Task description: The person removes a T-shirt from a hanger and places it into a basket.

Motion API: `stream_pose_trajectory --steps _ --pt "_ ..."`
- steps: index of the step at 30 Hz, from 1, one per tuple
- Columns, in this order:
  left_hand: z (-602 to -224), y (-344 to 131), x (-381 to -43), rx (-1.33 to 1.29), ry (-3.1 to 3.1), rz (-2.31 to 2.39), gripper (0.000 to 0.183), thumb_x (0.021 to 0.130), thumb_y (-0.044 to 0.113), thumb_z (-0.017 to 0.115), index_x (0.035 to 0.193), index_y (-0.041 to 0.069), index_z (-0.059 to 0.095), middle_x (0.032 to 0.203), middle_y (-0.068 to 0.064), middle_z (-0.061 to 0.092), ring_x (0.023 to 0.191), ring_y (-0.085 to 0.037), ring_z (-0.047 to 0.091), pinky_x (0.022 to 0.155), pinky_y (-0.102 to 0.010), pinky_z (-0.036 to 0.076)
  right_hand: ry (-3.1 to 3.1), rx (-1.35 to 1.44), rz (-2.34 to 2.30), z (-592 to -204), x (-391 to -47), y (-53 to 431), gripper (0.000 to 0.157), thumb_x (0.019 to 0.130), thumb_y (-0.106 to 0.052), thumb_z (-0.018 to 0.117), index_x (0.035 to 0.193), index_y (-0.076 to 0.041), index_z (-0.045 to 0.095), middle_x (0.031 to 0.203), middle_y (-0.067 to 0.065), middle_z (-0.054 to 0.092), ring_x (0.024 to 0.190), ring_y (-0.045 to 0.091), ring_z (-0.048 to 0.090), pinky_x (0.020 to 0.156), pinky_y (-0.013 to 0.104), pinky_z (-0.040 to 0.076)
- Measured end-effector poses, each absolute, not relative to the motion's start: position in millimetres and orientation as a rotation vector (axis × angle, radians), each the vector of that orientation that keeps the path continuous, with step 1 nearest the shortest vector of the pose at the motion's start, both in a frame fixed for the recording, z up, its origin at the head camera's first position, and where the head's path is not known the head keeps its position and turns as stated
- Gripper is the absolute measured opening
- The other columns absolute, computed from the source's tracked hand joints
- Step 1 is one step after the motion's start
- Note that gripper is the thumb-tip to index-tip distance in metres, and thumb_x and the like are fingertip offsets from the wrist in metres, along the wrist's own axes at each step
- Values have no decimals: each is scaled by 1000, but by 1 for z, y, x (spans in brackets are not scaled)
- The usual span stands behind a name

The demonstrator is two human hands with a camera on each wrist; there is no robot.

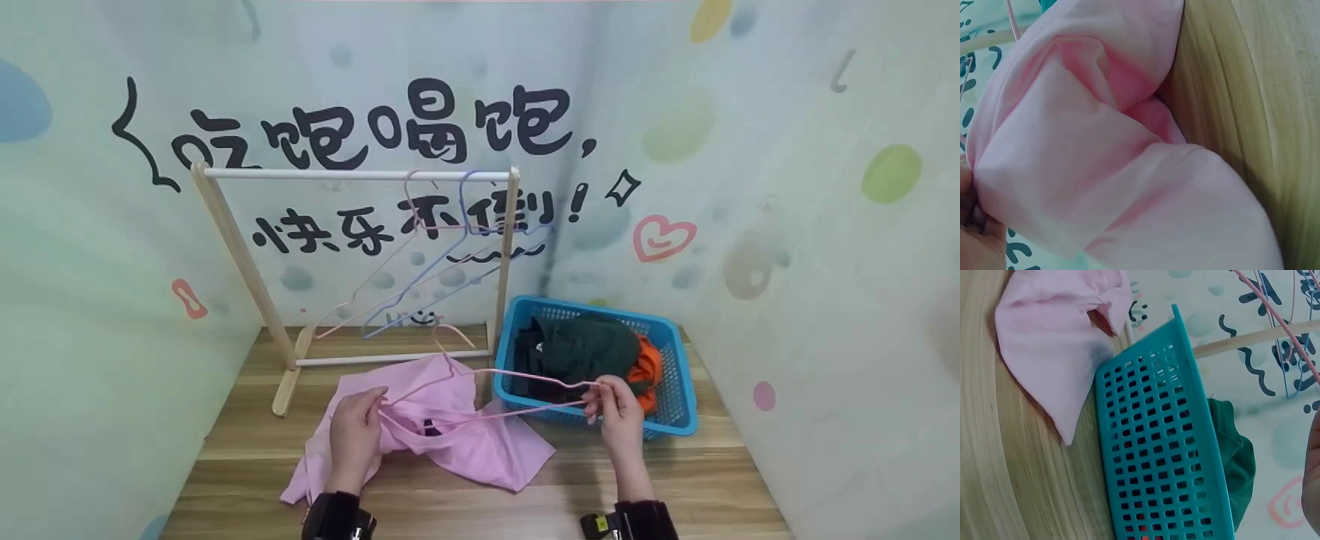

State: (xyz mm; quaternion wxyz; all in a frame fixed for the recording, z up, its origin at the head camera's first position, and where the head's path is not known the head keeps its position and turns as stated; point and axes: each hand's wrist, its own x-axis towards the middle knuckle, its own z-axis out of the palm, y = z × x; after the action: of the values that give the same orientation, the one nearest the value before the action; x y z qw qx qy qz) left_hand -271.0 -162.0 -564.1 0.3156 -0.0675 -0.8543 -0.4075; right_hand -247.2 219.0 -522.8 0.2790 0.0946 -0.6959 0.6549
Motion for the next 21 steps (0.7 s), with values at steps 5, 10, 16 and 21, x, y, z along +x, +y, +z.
stream_pose_trajectory --steps 5,10,16,21 --pt "-568 -159 -270 -194 -2269 -1028 20 88 -6 66 106 -2 73 100 -16 72 94 -37 65 87 -49 48 -1814 211 1721 -521 -243 226 13 100 10 45 93 15 56 73 30 59 53 18 56 45 23 49" --pt "-570 -157 -267 -191 -2285 -1009 23 91 -3 64 113 -5 69 108 -21 69 103 -42 62 95 -52 44 -1753 215 1681 -517 -238 233 12 99 12 45 93 18 54 73 29 58 52 19 55 45 22 49" --pt "-563 -155 -263 -206 -2268 -1029 32 90 -1 65 122 -6 62 116 -25 65 110 -45 58 99 -55 40 -1731 146 1640 -508 -234 243 12 99 9 47 96 17 54 74 21 60 52 17 55 46 20 49" --pt "-557 -152 -261 -252 -2276 -1023 38 92 2 65 128 -7 59 122 -25 63 114 -45 55 100 -54 38 -1613 243 1625 -512 -239 260 14 99 7 48 94 20 52 71 18 58 51 14 54 45 17 46"
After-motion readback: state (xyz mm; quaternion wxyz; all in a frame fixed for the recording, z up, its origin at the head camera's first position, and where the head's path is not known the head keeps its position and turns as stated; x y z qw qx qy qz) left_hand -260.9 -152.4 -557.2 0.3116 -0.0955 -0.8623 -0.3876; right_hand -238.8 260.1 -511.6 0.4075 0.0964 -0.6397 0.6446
